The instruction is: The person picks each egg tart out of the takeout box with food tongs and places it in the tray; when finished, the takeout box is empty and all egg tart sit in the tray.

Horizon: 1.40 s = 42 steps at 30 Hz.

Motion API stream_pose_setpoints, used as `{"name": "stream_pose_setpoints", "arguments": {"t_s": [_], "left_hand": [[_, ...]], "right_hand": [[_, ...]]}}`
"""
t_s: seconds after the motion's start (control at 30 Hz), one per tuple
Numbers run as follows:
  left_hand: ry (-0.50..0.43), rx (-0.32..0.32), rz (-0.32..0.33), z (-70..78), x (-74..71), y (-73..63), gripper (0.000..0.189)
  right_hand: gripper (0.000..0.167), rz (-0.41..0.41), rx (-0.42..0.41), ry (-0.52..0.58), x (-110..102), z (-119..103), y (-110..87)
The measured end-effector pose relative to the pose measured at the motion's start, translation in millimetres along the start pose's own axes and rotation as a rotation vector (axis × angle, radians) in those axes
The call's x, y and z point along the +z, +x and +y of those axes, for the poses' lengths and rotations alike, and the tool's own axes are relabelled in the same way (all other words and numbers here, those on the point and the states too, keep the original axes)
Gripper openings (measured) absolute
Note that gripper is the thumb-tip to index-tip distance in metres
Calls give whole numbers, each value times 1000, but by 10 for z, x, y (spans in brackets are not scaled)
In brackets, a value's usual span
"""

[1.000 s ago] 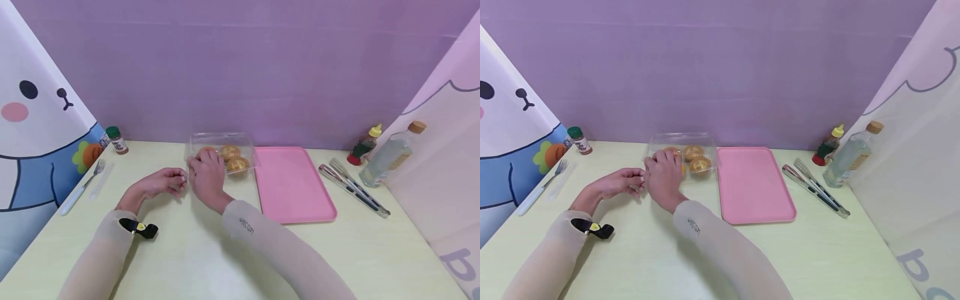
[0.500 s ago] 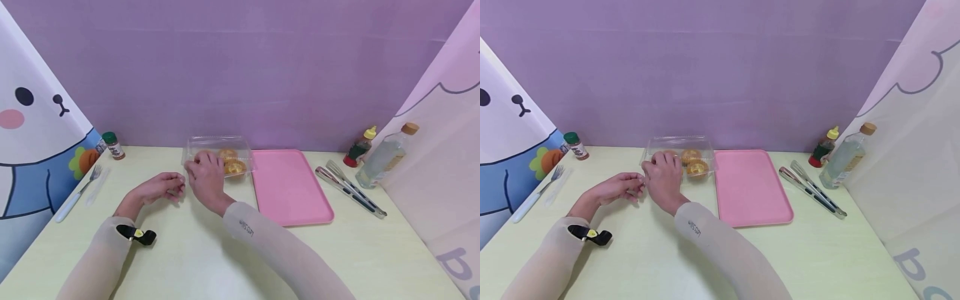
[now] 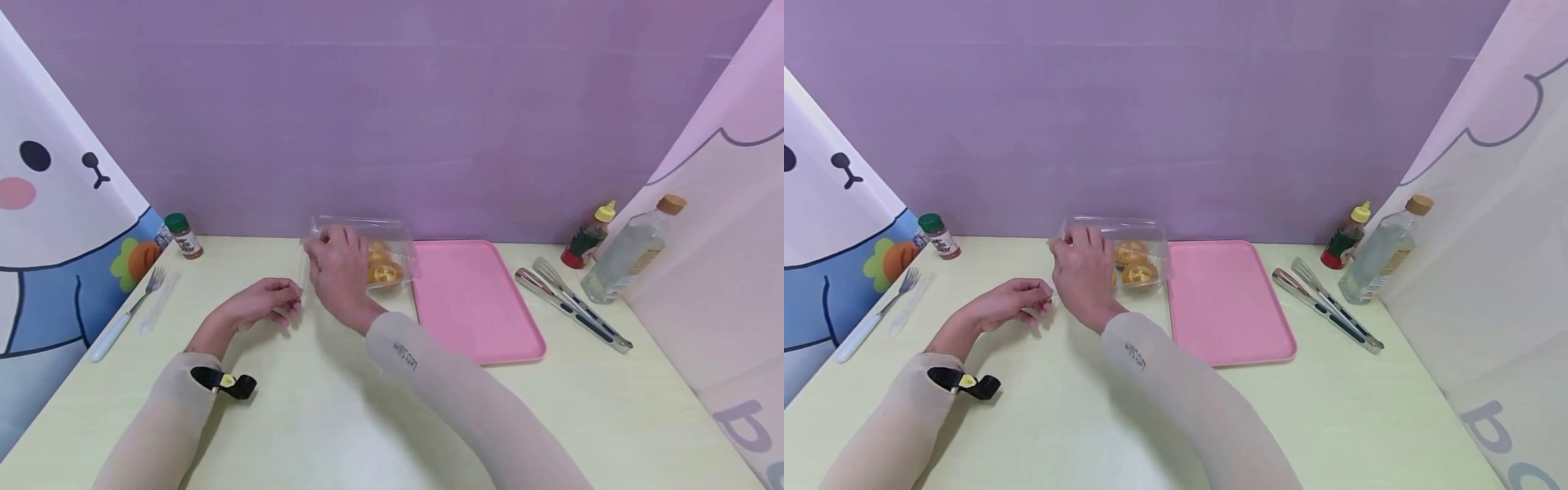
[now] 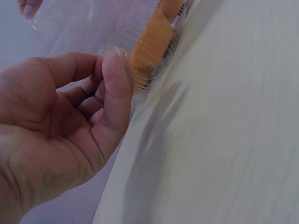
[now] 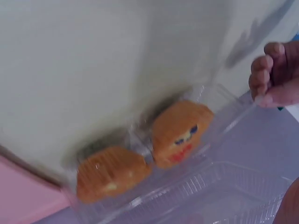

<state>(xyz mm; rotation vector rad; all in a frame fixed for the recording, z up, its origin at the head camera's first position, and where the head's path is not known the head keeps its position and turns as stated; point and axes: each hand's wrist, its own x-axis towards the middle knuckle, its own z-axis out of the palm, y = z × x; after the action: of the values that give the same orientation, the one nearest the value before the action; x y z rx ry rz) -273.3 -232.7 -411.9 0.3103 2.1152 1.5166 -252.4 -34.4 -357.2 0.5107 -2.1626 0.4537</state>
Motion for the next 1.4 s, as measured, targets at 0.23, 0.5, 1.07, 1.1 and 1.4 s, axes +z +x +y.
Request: {"name": "stream_pose_setpoints", "arguments": {"t_s": [0.23,0.5,1.07,1.1,1.4], "left_hand": [[2,-9,-11,46,-15,-37,33],[39,-14,-32,58,-29,-27,33],[34,-22,-24,38,3,-61,39],[35,-23,-21,40,2,-62,39],[33,-26,-14,45,1,-52,40]], "right_hand": [[16,59,-13,-27,-91,32,300],[25,27,-72,-106,-148,49,600],[19,-104,-137,-145,-66,204,719],[18,-93,-150,-164,-60,226,736],[24,-42,-190,-321,-20,417,881]]}}
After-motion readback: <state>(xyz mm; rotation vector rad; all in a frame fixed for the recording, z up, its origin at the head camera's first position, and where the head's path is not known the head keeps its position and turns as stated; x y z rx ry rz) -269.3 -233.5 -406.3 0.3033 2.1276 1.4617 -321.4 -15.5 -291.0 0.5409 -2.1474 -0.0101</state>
